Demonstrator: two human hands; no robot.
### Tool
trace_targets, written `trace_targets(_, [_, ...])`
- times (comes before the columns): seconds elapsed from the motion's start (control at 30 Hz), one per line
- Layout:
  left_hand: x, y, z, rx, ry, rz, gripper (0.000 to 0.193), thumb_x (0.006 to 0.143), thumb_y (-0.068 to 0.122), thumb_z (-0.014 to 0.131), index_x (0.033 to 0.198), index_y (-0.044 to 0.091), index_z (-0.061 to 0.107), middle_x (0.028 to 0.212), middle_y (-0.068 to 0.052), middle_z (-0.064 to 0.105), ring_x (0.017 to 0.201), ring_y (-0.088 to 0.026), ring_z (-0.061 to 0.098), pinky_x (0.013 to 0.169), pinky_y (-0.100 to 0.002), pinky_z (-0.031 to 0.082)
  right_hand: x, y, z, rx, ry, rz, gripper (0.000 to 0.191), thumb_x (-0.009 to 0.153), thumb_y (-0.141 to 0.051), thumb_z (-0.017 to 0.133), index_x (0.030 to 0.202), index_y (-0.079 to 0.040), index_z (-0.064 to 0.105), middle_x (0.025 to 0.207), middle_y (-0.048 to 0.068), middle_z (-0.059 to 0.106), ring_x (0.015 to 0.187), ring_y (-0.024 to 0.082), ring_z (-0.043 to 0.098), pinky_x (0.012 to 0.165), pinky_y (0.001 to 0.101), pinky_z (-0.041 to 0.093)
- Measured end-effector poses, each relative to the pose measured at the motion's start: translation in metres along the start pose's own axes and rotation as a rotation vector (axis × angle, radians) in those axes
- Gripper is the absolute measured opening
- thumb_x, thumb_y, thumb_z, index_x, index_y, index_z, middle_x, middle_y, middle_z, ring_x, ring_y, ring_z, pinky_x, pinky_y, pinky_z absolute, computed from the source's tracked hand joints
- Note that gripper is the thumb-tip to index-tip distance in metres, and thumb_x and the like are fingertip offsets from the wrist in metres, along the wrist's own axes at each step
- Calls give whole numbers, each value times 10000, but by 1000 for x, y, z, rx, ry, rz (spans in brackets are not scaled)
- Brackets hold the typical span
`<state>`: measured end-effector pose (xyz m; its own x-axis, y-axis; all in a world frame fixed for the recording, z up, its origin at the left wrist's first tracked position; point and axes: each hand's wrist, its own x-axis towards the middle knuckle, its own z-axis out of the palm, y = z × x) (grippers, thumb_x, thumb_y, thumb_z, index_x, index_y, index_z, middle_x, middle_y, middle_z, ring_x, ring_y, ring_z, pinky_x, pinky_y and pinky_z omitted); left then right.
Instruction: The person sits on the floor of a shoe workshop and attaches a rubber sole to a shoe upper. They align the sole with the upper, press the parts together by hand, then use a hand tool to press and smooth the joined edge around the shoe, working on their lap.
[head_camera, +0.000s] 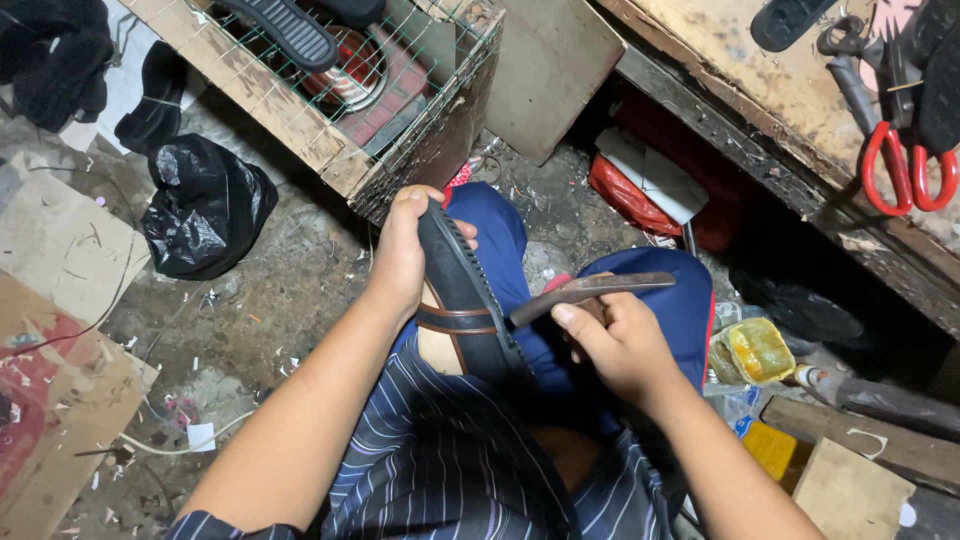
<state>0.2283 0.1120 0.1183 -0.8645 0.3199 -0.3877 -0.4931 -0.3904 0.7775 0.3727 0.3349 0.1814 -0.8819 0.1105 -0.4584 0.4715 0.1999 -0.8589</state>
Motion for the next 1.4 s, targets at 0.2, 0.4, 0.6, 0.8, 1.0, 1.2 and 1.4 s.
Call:
trace_targets(0.2, [0, -6, 2, 64, 37, 80, 350, 983, 394, 438, 1121, 85, 527, 820, -215, 680, 715, -291, 688, 701, -412, 590, 4, -2, 11, -281, -50, -189, 202, 880, -251, 724, 934, -60, 764, 725, 19, 684, 683, 168, 638, 663, 336, 517])
trace_targets(0.4, [5, -8, 13, -59, -172, 203, 202, 958, 212, 496, 1018, 22, 530, 951, -195, 690, 892, -280, 691, 890, -401, 576, -6, 6, 5, 11, 88, -207, 183, 893, -204, 737, 960, -39, 693, 739, 12, 616, 657, 122, 570, 613, 300, 477])
trace_targets(0.6, [6, -7, 38, 76, -58, 41, 452, 1033, 355, 394, 861, 17, 639, 771, -124, 651, 699, -205, 654, 693, -342, 543, 11, 17, 21, 214, 240, -253, 161, 919, -153, 733, 967, -40, 629, 774, -12, 620, 662, 63, 539, 594, 256, 462])
trace_targets(0.8, [14, 1, 45, 212, -110, 146, 428, 1026, 311, 379, 823, 8, 601, 747, -116, 648, 672, -201, 647, 674, -340, 555, 38, -2, 26, 109, 274, -230, 153, 902, -170, 730, 857, -35, 674, 680, -6, 649, 577, 82, 542, 531, 277, 452])
trace_targets(1.0, [22, -3, 40, 333, -138, 281, 433, 1053, 292, 373, 844, -4, 610, 793, -124, 651, 744, -198, 639, 738, -315, 523, 67, -27, 18, 125, 161, -249, 181, 910, -198, 723, 869, -23, 740, 692, 13, 669, 598, 79, 574, 556, 266, 465])
trace_targets(1.2, [24, -2, 41, 314, -52, 52, 407, 1002, 286, 365, 828, 15, 612, 676, -108, 669, 596, -185, 624, 622, -322, 521, 96, -44, 18, 159, 141, -193, 186, 889, -220, 716, 915, -37, 702, 748, 9, 696, 628, 79, 590, 564, 267, 481])
trace_targets(1.4, [20, -2, 49, 284, -89, 63, 403, 1027, 304, 379, 852, 26, 612, 702, -98, 649, 614, -179, 616, 621, -328, 515, 126, -76, -6, -209, -29, -245, 292, 880, -268, 750, 1012, -16, 681, 828, 21, 708, 768, 102, 609, 717, 301, 529])
